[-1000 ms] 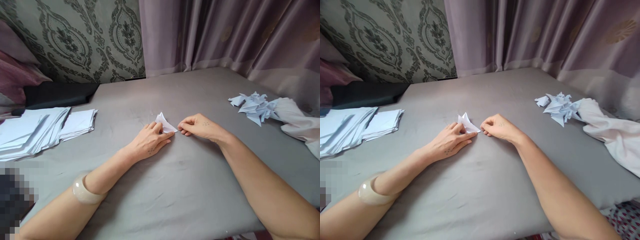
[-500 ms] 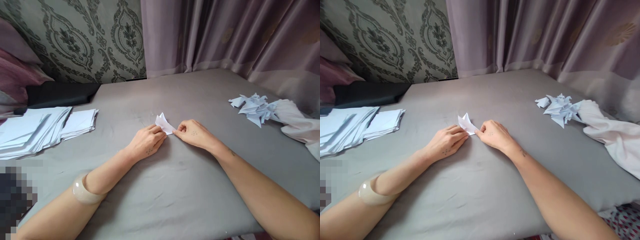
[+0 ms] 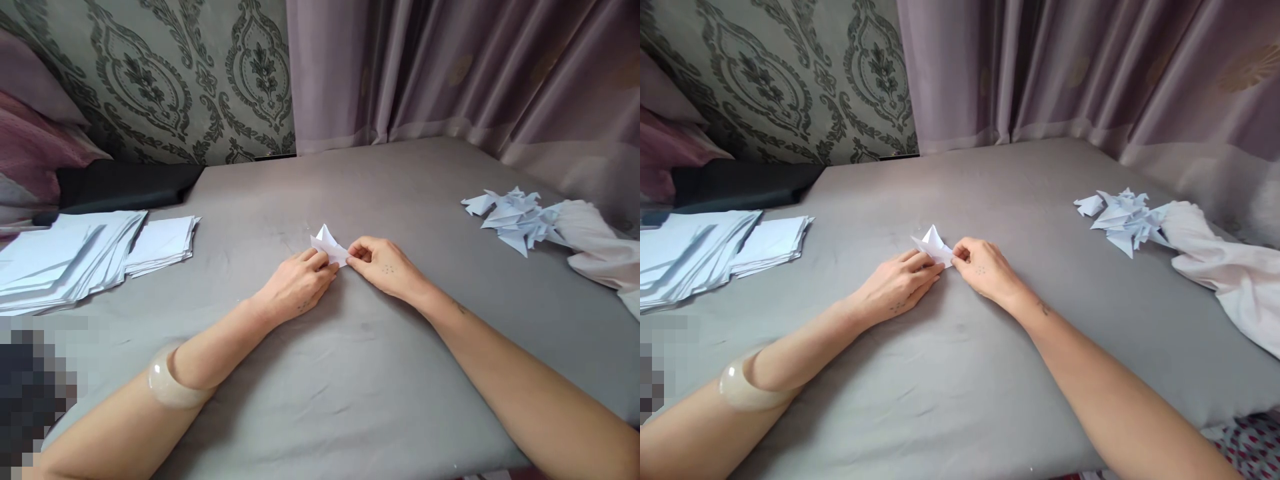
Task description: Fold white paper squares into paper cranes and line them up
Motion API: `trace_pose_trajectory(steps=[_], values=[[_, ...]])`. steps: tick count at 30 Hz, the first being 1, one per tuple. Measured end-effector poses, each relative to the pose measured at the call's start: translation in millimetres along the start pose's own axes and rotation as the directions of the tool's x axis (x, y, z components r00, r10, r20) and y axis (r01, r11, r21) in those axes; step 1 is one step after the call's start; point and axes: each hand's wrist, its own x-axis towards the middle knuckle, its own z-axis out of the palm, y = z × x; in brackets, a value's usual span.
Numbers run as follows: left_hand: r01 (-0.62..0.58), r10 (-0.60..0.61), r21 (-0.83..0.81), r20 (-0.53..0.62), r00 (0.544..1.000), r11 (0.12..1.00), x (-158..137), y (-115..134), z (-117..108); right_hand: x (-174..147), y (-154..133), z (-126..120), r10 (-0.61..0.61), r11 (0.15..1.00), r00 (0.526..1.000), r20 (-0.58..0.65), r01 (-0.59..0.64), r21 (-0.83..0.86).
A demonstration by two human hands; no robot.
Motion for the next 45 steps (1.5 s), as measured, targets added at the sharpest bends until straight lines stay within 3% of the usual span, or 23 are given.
trace_pose_trajectory(steps=[5,8,11,15,18,21,25,28,31,34,36,38,40,42,45], values=[[0.054,-0.055,-0.043,-0.014,0.998,0.998,-1.7,0.6,1.2,-0.4,1.9,0.2,-0.023,0.994,1.000,-0.007,0.023,-0.107],[0.139,-0.152,-0.094,-0.151,0.977,0.986,-2.4,-2.9,2.3,0.4,2.6,0.7,-0.031,0.997,0.999,-0.014,0.030,-0.068],[0.188,-0.216,-0.124,-0.281,0.935,0.974,-0.7,-8.5,0.2,1.4,1.1,0.1,-0.025,0.997,1.000,0.011,0.024,0.078],[0.144,-0.181,-0.174,-0.222,0.958,0.974,2.2,-11.2,-4.7,-0.1,-6.6,-6.6,-0.031,0.951,0.990,0.136,-0.013,0.310],[0.161,-0.217,-0.336,-0.138,0.966,0.928,3.7,-7.5,-9.1,-2.0,-13.6,-14.4,0.014,0.896,0.981,0.195,-0.099,0.434],[0.292,-0.348,-0.604,0.027,0.937,0.741,5.7,-1.4,-18.1,-2.5,-17.3,-20.0,0.083,0.798,0.974,0.209,-0.190,0.572],[0.465,-0.388,-0.830,0.337,0.858,0.307,7.7,8.5,-31.7,-1.8,-16.7,-21.7,0.134,0.611,0.952,0.275,-0.298,0.734],[0.453,-0.358,-0.887,0.396,0.846,0.091,8.0,16.3,-32.3,-0.3,-15.0,-20.0,0.135,0.511,0.936,0.324,-0.346,0.787],[0.419,-0.404,-0.902,0.422,0.812,-0.099,9.1,21.4,-25.1,2.5,-13.1,-17.8,0.161,0.433,0.921,0.355,-0.389,0.813],[0.356,-0.489,-0.847,0.521,0.700,-0.395,12.9,20.8,-19.2,6.0,-9.7,-15.9,0.225,0.396,0.931,0.287,-0.357,0.846],[0.223,-0.572,-0.789,0.580,0.580,-0.573,16.3,17.0,-18.3,7.7,-7.1,-13.6,0.309,0.471,0.941,0.140,-0.280,0.836],[0.071,-0.654,-0.755,0.607,0.450,-0.652,19.1,11.7,-18.5,8.2,-5.5,-9.1,0.351,0.585,0.936,-0.020,-0.203,0.785],[-0.044,-0.712,-0.752,0.602,0.360,-0.658,20.6,6.8,-18.2,7.0,-6.7,-2.2,0.309,0.662,0.946,-0.098,-0.140,0.736],[-0.112,-0.739,-0.752,0.590,0.326,-0.650,21.0,3.3,-16.5,3.9,-10.8,6.4,0.203,0.708,0.973,-0.113,-0.066,0.704],[-0.147,-0.751,-0.752,0.580,0.315,-0.642,20.9,1.3,-12.4,-3.1,-19.5,19.6,0.035,0.761,0.992,-0.117,0.050,0.647]])
